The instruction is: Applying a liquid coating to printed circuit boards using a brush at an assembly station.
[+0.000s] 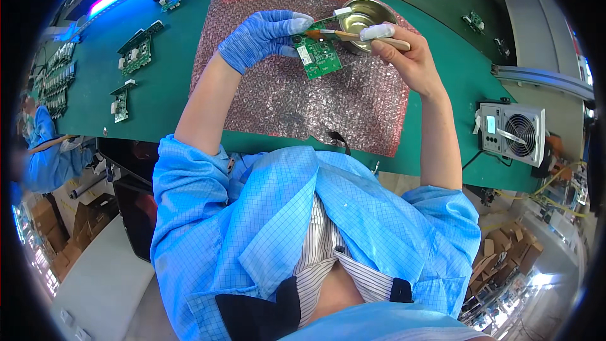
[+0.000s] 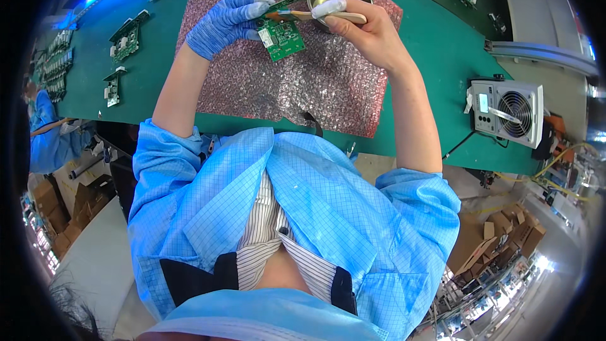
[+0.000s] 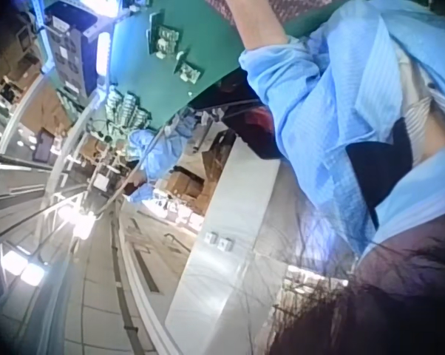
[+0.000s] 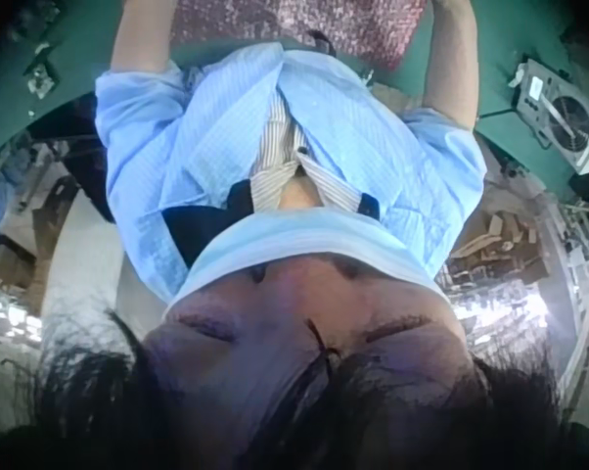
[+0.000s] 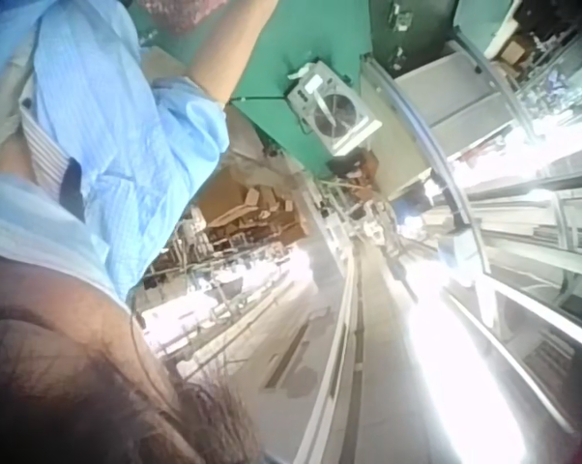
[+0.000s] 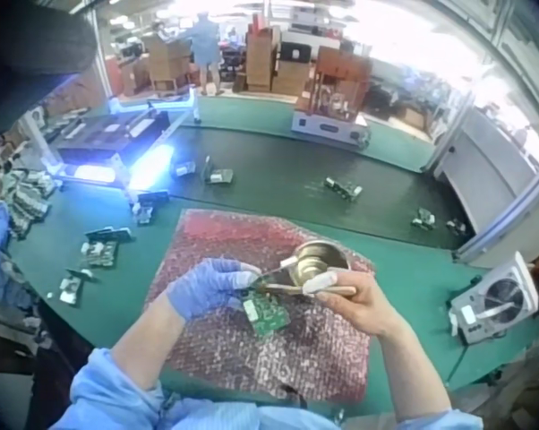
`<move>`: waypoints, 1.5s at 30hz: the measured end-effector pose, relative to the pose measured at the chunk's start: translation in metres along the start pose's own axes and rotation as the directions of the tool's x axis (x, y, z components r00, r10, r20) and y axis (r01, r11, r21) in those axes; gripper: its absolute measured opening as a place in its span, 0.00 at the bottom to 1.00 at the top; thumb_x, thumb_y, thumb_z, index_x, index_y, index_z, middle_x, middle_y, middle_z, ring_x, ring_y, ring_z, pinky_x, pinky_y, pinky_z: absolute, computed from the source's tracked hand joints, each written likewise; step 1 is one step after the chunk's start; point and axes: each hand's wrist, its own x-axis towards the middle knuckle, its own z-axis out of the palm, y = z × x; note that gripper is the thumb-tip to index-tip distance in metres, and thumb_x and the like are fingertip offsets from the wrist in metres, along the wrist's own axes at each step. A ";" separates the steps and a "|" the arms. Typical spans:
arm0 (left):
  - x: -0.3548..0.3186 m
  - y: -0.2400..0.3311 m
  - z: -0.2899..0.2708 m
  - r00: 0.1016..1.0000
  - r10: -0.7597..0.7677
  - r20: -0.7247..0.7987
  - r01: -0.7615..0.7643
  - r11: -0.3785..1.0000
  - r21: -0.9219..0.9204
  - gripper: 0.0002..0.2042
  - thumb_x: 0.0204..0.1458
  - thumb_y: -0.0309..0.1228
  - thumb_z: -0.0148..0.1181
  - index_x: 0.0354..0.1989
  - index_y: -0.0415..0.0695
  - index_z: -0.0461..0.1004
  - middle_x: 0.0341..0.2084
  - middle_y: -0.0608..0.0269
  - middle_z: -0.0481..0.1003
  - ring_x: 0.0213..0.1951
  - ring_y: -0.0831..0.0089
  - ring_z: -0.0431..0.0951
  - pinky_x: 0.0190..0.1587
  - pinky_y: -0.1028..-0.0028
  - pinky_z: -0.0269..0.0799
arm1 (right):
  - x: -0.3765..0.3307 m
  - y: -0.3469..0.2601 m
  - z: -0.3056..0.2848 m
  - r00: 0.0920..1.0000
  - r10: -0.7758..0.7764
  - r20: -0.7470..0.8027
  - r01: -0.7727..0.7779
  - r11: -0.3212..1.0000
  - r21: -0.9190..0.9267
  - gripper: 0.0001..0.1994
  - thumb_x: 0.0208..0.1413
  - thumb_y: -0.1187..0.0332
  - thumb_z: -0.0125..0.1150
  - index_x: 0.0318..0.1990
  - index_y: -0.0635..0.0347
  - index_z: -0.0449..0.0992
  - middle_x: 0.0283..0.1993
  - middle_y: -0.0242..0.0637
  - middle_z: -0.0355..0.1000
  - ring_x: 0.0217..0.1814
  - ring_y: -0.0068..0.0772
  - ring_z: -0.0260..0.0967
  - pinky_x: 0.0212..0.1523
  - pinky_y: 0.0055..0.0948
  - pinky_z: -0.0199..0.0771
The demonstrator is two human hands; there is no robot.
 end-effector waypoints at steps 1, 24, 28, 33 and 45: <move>-0.002 0.005 0.003 1.000 0.005 0.008 -0.006 0.999 0.054 0.20 0.41 0.42 0.59 0.41 0.45 0.70 0.32 0.64 0.72 0.31 0.79 0.73 0.30 0.81 0.72 | 0.001 0.001 0.000 1.000 0.013 0.011 -0.013 1.000 -0.005 0.11 0.48 0.65 0.56 0.37 0.61 0.72 0.25 0.26 0.65 0.25 0.13 0.58 0.24 0.15 0.57; 0.007 0.006 0.014 0.992 0.089 -0.091 -0.080 0.992 0.094 0.17 0.40 0.39 0.60 0.38 0.43 0.72 0.29 0.64 0.74 0.31 0.76 0.75 0.29 0.80 0.73 | -0.014 -0.007 0.029 0.983 -0.122 -0.138 0.092 0.974 -0.209 0.08 0.49 0.73 0.49 0.37 0.63 0.70 0.24 0.27 0.66 0.25 0.15 0.61 0.25 0.17 0.60; 0.008 0.007 0.012 0.987 0.121 -0.110 -0.098 0.976 0.194 0.17 0.41 0.39 0.60 0.37 0.43 0.72 0.30 0.64 0.73 0.31 0.77 0.74 0.29 0.81 0.72 | -0.015 -0.011 0.027 0.995 -0.099 -0.011 0.090 0.946 -0.312 0.08 0.48 0.72 0.50 0.35 0.64 0.70 0.23 0.31 0.66 0.24 0.16 0.61 0.24 0.18 0.59; 0.007 0.006 0.011 0.986 0.120 -0.115 -0.097 0.976 0.193 0.17 0.41 0.39 0.60 0.38 0.43 0.72 0.31 0.63 0.73 0.32 0.77 0.74 0.29 0.80 0.72 | -0.029 -0.013 0.011 0.991 0.118 0.066 -0.094 0.951 -0.295 0.08 0.46 0.71 0.50 0.34 0.64 0.70 0.23 0.30 0.66 0.23 0.16 0.60 0.23 0.18 0.58; 0.001 0.008 0.012 0.985 0.165 -0.049 -0.156 0.975 0.159 0.17 0.42 0.36 0.59 0.39 0.41 0.71 0.33 0.63 0.73 0.35 0.75 0.74 0.32 0.78 0.74 | -0.038 0.003 0.007 0.979 0.159 -0.124 -0.142 0.981 0.132 0.10 0.45 0.68 0.52 0.34 0.65 0.70 0.23 0.27 0.64 0.23 0.14 0.58 0.23 0.14 0.56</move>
